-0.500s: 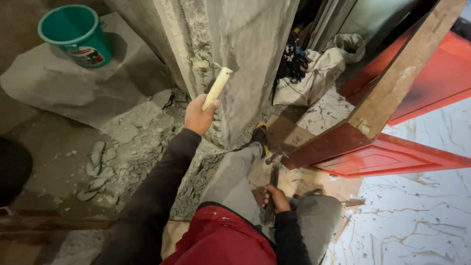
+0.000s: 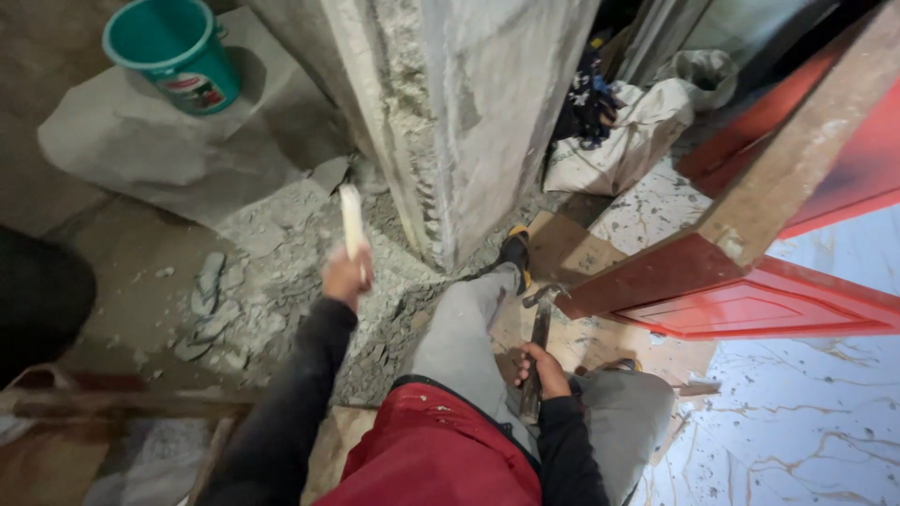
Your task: Chipping concrete from a wall using a hammer and a wooden wedge
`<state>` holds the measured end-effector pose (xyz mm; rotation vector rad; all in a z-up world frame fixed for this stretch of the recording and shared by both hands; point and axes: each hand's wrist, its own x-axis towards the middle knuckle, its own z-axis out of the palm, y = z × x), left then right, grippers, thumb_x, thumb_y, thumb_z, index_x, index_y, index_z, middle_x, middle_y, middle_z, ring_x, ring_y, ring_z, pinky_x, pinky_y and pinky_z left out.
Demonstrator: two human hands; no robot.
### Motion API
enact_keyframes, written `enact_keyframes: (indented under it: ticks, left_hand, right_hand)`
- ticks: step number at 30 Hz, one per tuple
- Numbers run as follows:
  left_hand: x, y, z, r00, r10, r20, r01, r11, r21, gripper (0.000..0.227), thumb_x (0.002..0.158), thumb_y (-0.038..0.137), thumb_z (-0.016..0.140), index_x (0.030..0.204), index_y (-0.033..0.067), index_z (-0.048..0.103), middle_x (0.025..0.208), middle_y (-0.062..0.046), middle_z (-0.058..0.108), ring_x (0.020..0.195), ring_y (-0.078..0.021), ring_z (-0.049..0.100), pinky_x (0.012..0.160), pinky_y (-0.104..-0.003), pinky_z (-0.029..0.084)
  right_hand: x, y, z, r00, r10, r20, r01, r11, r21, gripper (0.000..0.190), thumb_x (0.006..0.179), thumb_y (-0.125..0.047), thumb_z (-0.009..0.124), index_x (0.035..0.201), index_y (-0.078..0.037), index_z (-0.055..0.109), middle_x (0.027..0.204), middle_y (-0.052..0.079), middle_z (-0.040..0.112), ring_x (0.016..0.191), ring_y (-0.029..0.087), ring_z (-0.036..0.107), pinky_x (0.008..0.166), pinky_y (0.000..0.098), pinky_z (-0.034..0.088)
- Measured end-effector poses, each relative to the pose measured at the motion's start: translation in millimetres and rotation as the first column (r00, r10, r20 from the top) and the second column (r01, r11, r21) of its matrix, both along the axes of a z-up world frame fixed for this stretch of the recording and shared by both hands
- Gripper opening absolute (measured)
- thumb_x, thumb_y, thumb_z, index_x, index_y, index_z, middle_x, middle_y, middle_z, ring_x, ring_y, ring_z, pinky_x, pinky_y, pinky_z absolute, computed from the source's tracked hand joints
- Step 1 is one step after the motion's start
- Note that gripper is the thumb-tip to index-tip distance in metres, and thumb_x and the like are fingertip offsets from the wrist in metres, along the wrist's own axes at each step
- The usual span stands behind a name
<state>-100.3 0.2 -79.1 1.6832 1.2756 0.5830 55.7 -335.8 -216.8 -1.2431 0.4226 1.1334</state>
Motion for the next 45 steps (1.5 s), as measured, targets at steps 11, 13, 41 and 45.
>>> enact_keyframes:
  ticks: [11,13,41,45]
  left_hand:
    - [-29.4,-83.4,-102.0,0.99,0.135,0.037,-0.091,0.823,-0.561,0.044,0.083,0.044,0.064,0.086,0.0002,0.057,0.054,-0.01,0.048,0.042,-0.0186,0.05,0.036,-0.029,0.04]
    - [-1.3,-73.9,-40.6,0.996,-0.031,0.078,0.054,0.953,-0.299,0.043,0.088,0.047,0.06,0.073,0.0069,0.054,0.05,-0.006,0.048,0.042,-0.0156,0.05,0.041,-0.03,0.039]
    - [-169.9,-56.9,-275.5,0.629,-0.127,-0.767,-0.089,0.968,-0.233,0.064,0.082,0.059,0.056,0.113,0.0034,0.064,0.11,-0.018,0.067,0.11,-0.0317,0.061,0.091,-0.044,0.049]
    - [-133.0,-51.8,-309.1,0.695,-0.138,-0.705,0.003,0.982,-0.189,0.042,0.084,0.035,0.064,0.103,-0.0027,0.064,0.086,-0.02,0.066,0.069,-0.0327,0.063,0.059,-0.042,0.051]
  right_hand:
    - [-1.9,2.7,-2.1,1.0,0.021,0.0,-0.021,1.0,0.022,0.024,0.078,-0.024,0.068,0.075,-0.005,0.052,0.054,0.0,0.041,0.041,0.016,0.05,0.041,0.0404,0.051]
    - [-4.2,3.8,-3.4,1.0,-0.01,-0.005,0.01,0.999,0.033,0.023,0.078,-0.022,0.067,0.074,-0.005,0.052,0.054,0.0,0.041,0.04,0.017,0.05,0.041,0.0405,0.05]
    - [2.6,2.1,-25.9,0.985,-0.167,0.038,0.167,0.986,0.007,0.02,0.081,-0.027,0.063,0.084,-0.009,0.053,0.064,0.004,0.046,0.052,0.019,0.057,0.052,0.0432,0.055]
    - [2.6,-10.2,-73.0,0.909,-0.402,-0.111,0.411,0.819,0.401,0.014,0.086,-0.02,0.055,0.081,-0.007,0.051,0.061,0.008,0.05,0.046,0.024,0.051,0.044,0.0439,0.049]
